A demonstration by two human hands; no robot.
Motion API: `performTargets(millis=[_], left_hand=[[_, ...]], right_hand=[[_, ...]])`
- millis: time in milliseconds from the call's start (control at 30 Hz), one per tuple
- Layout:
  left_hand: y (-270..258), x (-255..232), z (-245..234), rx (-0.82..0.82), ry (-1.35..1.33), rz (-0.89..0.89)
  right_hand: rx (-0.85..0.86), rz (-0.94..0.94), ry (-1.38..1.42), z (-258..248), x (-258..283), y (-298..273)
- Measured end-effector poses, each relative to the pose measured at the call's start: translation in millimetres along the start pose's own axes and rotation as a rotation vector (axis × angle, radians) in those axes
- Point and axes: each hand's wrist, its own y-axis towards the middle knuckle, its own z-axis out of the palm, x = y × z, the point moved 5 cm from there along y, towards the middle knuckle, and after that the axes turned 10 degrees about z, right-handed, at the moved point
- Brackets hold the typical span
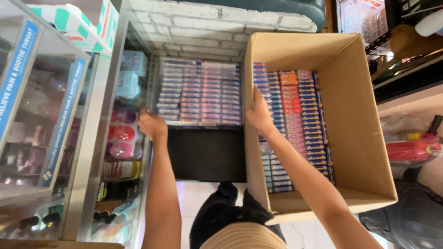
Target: The person takes packages of small items from a cardboard box and places them into a refrigerated display case. They arrange the items in rows on the shelves inside the case.
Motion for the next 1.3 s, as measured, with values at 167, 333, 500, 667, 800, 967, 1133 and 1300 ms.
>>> performTargets(millis=[167, 333, 500, 667, 800, 967, 1133, 1300], left_hand=[[-4.8, 22.5, 10.9, -0.125, -0.199, -0.025], [-22.4, 41.4, 28.9, -0.228, -0.381, -0.165], [-47.2, 37.7, 51.7, -0.401, -0.824, -0.102], [-114.0, -10.3, 62.6, -0.347, -0.924, -0.165], [-188.9, -6.6, 134.0, -0.137, -0.784, -0.177], [-219.4, -79.7, 71.8, 0.219, -0.62, 0.195], [-218.0, -123.8, 35.1, 0.368, -0.421, 0.642], [-209.5, -129.2, 29.1, 0.501, -0.25, 0.736]], right_hand=[[-0.014, 0.043, -0.053, 5.0, -3.8, 14.1], [-0.096, -0.073, -0.153, 16.3, -41.3, 32.8], [-0.038, -0.019, 0.019, 14.5, -8.0, 24.1], [-0.036, 0.017, 0.004, 21.5, -9.3, 26.3], [-0.057, -0.002, -0.188, 21.9, -54.7, 36.0], [0.001, 0.04, -0.108, 7.3, -40.1, 28.7], [0.028, 0.067, -0.086, 5.9, -39.1, 28.9], [0.045, -0.048, -0.099, 1.8, -30.9, 27.4]])
